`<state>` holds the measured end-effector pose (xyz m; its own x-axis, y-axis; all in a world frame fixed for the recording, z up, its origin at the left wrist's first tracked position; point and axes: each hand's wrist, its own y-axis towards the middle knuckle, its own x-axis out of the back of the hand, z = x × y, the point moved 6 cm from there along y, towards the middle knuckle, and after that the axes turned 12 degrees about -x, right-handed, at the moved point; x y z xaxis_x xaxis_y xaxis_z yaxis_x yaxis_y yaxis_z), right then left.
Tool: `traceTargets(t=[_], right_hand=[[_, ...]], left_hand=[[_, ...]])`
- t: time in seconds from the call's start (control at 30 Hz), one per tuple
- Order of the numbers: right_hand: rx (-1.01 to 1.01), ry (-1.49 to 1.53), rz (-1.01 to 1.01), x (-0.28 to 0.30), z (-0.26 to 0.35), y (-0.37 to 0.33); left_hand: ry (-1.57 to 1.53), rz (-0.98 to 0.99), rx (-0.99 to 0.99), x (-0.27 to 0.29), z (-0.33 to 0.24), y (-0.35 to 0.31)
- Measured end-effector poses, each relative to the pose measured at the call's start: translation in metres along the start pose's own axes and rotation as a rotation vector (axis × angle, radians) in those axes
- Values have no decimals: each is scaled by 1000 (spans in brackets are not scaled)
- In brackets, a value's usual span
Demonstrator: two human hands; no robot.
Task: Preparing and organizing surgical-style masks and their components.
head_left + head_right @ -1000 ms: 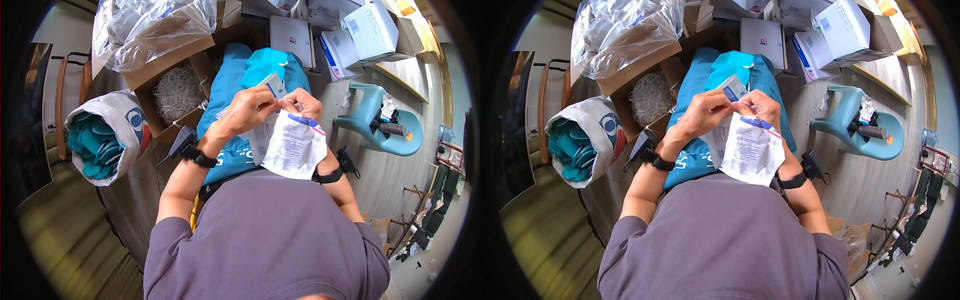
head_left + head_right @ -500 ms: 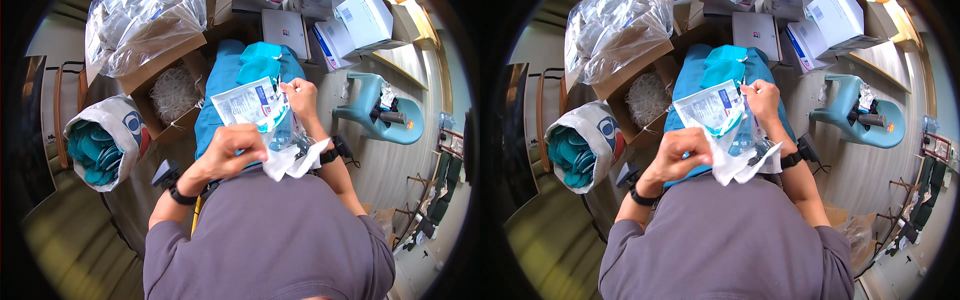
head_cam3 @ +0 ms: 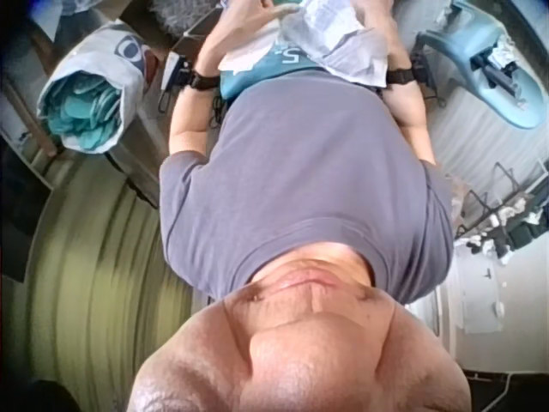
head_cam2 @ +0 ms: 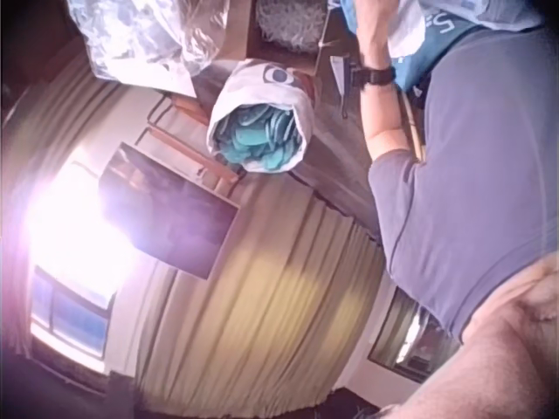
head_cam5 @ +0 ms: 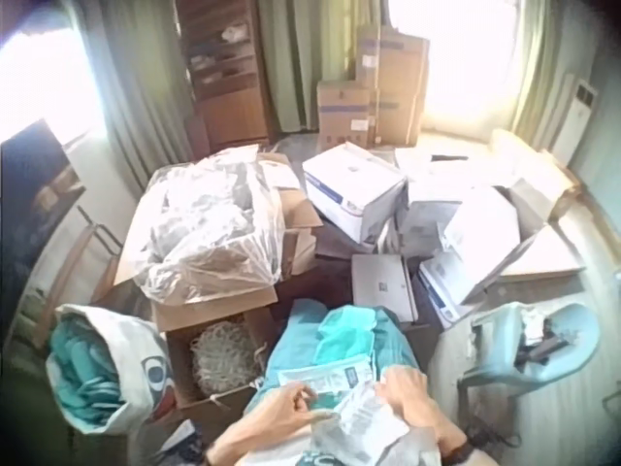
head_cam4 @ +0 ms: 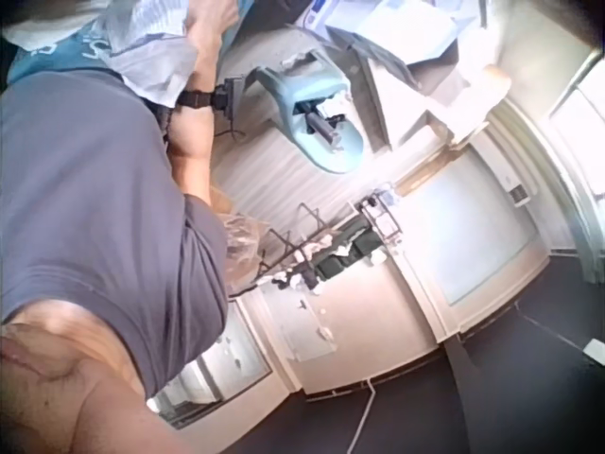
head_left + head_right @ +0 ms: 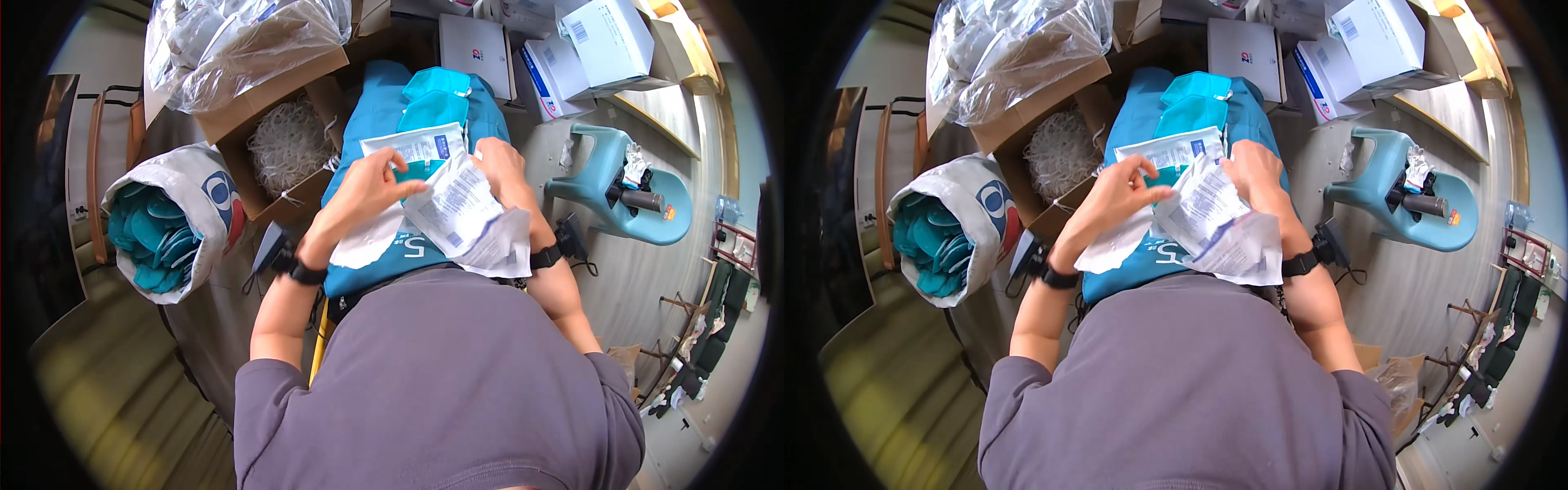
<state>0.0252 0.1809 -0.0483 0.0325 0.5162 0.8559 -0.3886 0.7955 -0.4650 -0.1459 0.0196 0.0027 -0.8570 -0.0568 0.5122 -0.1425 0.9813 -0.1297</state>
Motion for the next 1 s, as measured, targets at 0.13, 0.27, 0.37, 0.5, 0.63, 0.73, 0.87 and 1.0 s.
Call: traceTargets(t=[0.13, 0.27, 0.37, 0.5, 0.63, 0.73, 0.87, 1.0], right_hand=[[149, 159, -120, 5, 8, -20], [87, 314, -127, -3, -1, -17], [318, 650, -255, -11, -5, -2], [416, 661, -342, -8, 16, 3], [362, 569, -247, -19, 22, 16], [310, 599, -178, -18, 18, 21], [388, 743, -183, -15, 6, 9], [461, 714, -101, -8, 14, -40]], left_hand=[[-33, -83, 77, -9, 13, 23], [-7, 77, -6, -15, 17, 32], [-51, 3, -105, -12, 8, 26], [-92, 14, -41, -14, 10, 16], [-56, -55, -88, -11, 3, 6], [-17, -258, -245, 9, -16, 1], [-75, -570, -321, 48, -25, 1], [-136, -727, -228, 69, -28, 21]])
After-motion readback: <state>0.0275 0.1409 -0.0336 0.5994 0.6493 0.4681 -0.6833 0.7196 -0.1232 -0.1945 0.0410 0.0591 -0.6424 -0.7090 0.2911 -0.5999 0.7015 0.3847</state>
